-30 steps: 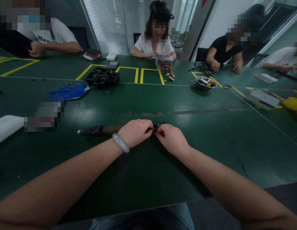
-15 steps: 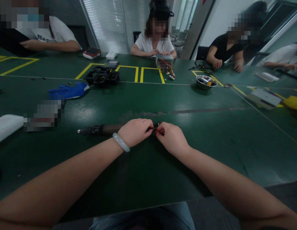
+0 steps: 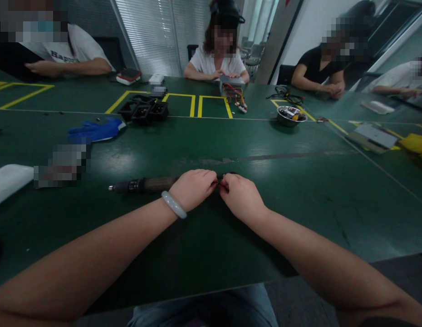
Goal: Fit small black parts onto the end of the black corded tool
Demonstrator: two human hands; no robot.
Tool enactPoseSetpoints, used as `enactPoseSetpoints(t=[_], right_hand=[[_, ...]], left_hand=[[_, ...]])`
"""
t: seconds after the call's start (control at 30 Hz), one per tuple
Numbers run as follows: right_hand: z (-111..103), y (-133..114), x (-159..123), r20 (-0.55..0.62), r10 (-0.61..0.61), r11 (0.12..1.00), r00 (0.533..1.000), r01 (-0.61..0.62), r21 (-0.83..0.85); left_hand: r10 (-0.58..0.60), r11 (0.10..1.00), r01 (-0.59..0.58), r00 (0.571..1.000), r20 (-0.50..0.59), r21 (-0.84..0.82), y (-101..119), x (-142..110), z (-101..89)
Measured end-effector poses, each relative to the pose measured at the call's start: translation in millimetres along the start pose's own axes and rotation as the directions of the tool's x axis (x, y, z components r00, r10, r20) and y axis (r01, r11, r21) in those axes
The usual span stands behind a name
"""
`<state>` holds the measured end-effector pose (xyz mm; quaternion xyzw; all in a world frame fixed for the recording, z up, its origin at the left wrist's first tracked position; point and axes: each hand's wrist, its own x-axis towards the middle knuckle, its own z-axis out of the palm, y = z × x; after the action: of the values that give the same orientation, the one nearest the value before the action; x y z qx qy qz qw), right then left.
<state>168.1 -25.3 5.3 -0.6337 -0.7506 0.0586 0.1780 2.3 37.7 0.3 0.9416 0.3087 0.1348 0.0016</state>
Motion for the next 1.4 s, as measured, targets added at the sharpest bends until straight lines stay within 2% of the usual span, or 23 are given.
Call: enactPoseSetpoints(t=[0.3,0.6,0.77,1.07,1.3,1.4], right_hand=[[-4,33,18,0.032,-0.172,0.959,0.985,0.160,0.232],[-1,16,9,0.015,0.016,0.945,1.000,-0.020,0.328],[5,28,16,0.113,0.064,0.877,0.991,-0.110,0.468],[5,30,18,0.054,0.024,0.834,0.998,-0.050,0.550],[21,37,25,0.130,0.097,0.704,0.987,-0.160,0.692],[22,35,26,0.151,0.098,0.717,0.984,-0.175,0.675]], left_hand=[[0.033,0.995,-0.032,0.999,0.011,-0.095,-7,1,-2.4],[0.024,0.997,-0.023,1.000,0.003,-0.068,-4,1,-0.9],[0.026,0.996,-0.026,1.000,0.005,-0.080,-3,1,-1.7],[0.017,0.997,-0.017,1.000,-0.008,-0.075,-2,1,-5.8],[-0.009,0.995,0.008,1.000,-0.006,-0.103,-4,1,-4.1],[-0.008,0.994,0.008,1.000,0.000,-0.106,-4,2,-3.4]])
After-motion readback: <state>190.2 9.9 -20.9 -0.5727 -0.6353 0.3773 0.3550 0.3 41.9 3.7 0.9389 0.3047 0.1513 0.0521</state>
